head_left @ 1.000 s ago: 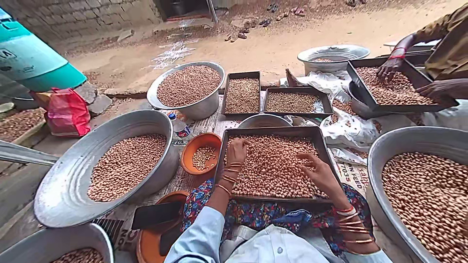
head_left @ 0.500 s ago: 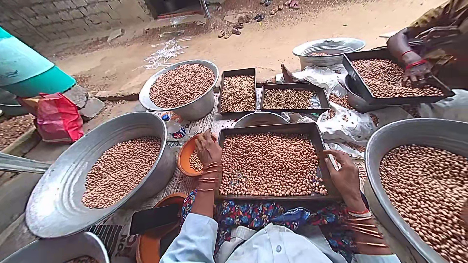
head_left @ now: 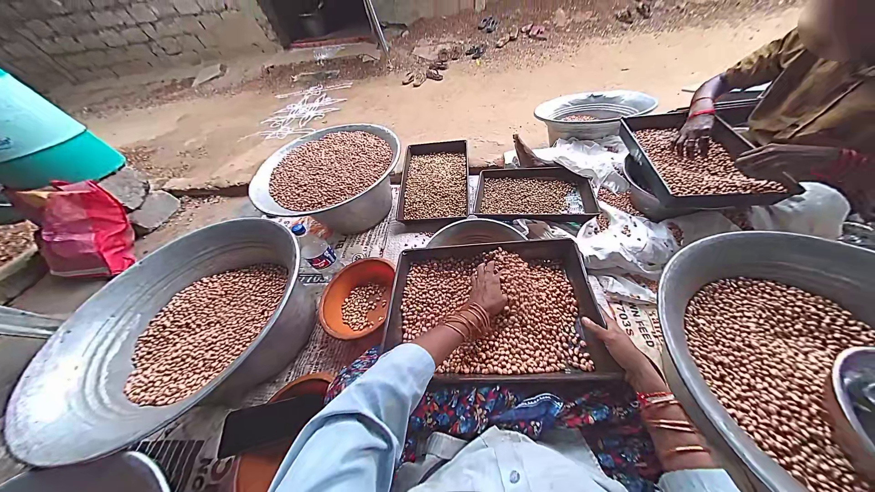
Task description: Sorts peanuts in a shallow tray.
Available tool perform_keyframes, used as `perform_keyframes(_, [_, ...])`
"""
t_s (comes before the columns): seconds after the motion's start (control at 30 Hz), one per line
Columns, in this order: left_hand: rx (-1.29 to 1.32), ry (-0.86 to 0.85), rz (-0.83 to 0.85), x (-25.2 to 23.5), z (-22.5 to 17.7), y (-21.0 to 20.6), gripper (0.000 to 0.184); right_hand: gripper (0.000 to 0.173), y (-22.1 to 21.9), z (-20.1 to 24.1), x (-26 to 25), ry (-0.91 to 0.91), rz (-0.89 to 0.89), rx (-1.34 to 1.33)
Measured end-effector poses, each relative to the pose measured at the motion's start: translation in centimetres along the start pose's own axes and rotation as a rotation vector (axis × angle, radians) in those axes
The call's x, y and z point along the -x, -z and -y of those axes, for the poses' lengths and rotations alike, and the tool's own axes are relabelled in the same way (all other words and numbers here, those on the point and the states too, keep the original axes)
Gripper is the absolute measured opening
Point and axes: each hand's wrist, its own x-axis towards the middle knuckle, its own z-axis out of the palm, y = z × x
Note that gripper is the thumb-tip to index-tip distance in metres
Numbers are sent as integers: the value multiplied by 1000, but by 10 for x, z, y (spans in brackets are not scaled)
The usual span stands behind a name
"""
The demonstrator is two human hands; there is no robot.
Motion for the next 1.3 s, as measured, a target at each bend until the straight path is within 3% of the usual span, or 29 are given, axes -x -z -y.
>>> perform_keyframes(0.1, [-69,-56,99,2,-44,-11,61,54,-1,0,1,5,-3,-7])
perform_keyframes(0.2, [-106,-229,156,32,-61,-27,64,49,-1,-2,1,36,-13,-13])
perform_keyframes(0.3, [-162,-468,179,67,-37,-34,64,53,0,-4,1,66,-1,-13])
perform_keyframes(0.37, [-191,-512,155,84,-2,-29,55,55,1,-4,1,69,11,-14])
perform_keyframes(0.47, [-309,-458,8,92,66,-15,45,58,2,-5,0,64,25,-17])
perform_keyframes(0.53, [-417,-400,-107,81,105,0,51,61,3,-5,-2,62,44,-20])
perform_keyframes(0.57, [-446,-305,-86,74,113,11,53,62,3,-5,-3,63,49,-24])
perform_keyframes(0.67, [-403,12,2,41,98,26,66,63,3,-4,-3,55,56,-41])
perform_keyframes(0.77, [-260,144,27,11,46,7,76,63,4,-6,-4,51,50,-51])
perform_keyframes(0.83, [-160,124,75,6,7,-9,77,62,4,-7,-3,60,43,-55])
perform_keyframes(0.9, [-137,9,119,12,-26,-24,65,61,3,-7,-2,63,37,-57])
perform_keyframes(0.97, [-111,-157,182,29,-43,-35,68,59,3,-7,-1,72,33,-43])
perform_keyframes(1.03, [-152,-327,236,47,-37,-40,66,58,3,-9,-1,77,31,-32])
perform_keyframes(1.1, [-250,-388,250,58,-13,-32,61,58,3,-8,0,70,15,-20])
perform_keyframes(1.23, [-402,-88,182,72,42,11,56,59,1,-6,1,59,20,-33])
perform_keyframes(1.3, [-349,21,23,84,64,36,45,56,2,-4,0,69,14,-40])
